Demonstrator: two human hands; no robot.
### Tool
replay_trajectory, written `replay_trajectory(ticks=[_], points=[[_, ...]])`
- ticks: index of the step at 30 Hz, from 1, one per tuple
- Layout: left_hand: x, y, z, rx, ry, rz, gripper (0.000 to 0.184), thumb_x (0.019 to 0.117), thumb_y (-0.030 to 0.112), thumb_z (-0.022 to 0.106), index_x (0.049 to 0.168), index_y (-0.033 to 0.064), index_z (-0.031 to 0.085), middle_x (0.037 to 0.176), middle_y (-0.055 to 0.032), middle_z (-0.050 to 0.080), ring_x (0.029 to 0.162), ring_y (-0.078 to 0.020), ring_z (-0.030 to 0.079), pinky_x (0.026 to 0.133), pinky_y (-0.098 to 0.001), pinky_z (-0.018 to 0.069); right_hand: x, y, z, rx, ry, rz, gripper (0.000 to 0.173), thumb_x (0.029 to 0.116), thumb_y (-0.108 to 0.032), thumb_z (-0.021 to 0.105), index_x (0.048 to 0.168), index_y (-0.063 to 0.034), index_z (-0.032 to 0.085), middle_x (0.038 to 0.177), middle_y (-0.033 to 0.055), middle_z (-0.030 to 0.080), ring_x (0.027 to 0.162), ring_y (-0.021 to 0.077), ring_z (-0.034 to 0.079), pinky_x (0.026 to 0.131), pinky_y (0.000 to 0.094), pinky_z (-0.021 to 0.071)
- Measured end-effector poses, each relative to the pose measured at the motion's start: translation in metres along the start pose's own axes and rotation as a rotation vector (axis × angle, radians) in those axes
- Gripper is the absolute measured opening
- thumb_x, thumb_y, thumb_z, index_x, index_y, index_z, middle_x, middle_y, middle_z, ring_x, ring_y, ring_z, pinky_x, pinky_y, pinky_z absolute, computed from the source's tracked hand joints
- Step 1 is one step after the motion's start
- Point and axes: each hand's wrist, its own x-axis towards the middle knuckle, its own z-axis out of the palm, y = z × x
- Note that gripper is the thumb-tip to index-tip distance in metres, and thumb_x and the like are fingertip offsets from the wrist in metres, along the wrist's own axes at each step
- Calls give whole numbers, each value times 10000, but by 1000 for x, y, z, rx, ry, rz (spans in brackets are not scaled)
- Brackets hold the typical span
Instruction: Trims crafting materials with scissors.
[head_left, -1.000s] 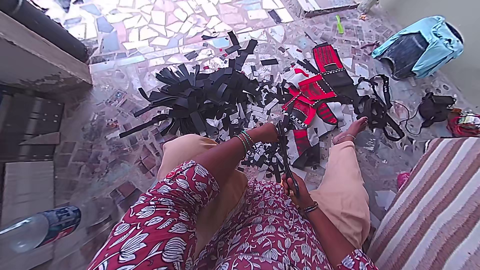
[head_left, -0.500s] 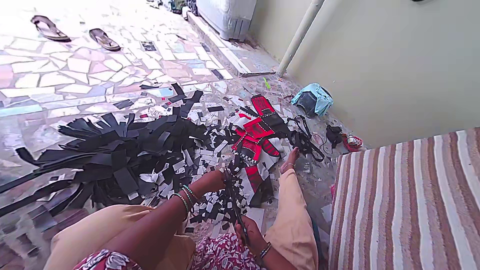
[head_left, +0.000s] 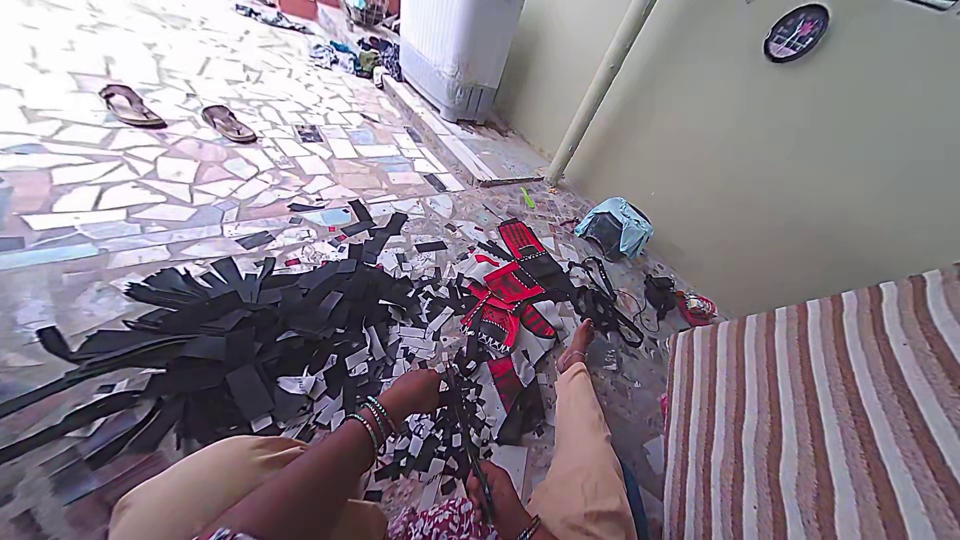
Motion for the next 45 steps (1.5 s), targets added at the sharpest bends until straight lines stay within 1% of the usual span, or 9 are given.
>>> replay_trajectory(ticks=[5,9,12,16,22,31,37,41,45], points=[[2,0,2,-9,12,10,383,1041,274,560,1157,-78,658,1230,-316,638,1211,-487,593,970,-692,445,-2,-2,0,8,18,6,220,973,-273,589,948,-60,539,653,-94,523,543,-1,530,539,193,487],[2,0,3,-9,22,7,371,1039,269,563,1164,-65,662,1242,-303,640,1217,-480,593,968,-695,448,-1,2,-1,20,21,-25,271,965,-326,613,935,-67,541,648,-97,530,541,-2,534,537,191,487],[3,-1,4,-12,28,12,346,1031,250,571,1156,-59,667,1239,-300,639,1212,-480,591,960,-696,448,1,6,-3,4,9,-45,351,949,-417,634,923,-79,541,649,-98,526,539,-1,531,529,189,482],[3,-2,4,-2,29,13,346,1031,253,572,1167,-52,664,1260,-292,632,1226,-476,584,969,-688,447,-1,1,-1,-3,13,-28,297,971,-352,603,941,-64,539,651,-93,522,540,0,527,531,189,480],[2,-1,4,4,31,14,343,1030,248,576,1147,-61,665,1254,-297,633,1222,-476,588,964,-692,448,-1,-1,0,-27,10,-18,296,977,-344,594,937,-56,537,650,-85,519,536,5,526,533,194,483],[6,-1,6,7,26,0,349,1029,253,575,1151,-61,664,1247,-298,639,1222,-482,590,966,-697,449,-1,-2,0,-13,6,0,225,986,-279,567,940,-62,534,654,-83,520,542,10,536,536,200,493],[6,-2,7,15,27,2,364,1027,271,578,1139,-65,664,1240,-298,643,1214,-482,595,962,-699,450,1,1,-2,-43,-5,-18,249,984,-310,574,937,-67,542,654,-87,514,547,10,529,543,205,489],[5,-1,7,11,17,-7,353,1027,253,569,1129,-70,666,1232,-304,642,1211,-484,595,959,-697,454,-1,0,-2,-25,-20,-36,332,962,-405,606,948,-79,547,659,-94,519,544,12,533,528,206,487],[6,-2,7,7,21,-6,359,1026,257,573,1137,-73,661,1239,-304,639,1217,-489,590,962,-703,451,-2,-3,-2,-42,-21,-45,345,962,-408,604,954,-68,547,661,-96,517,550,7,535,537,205,489]])
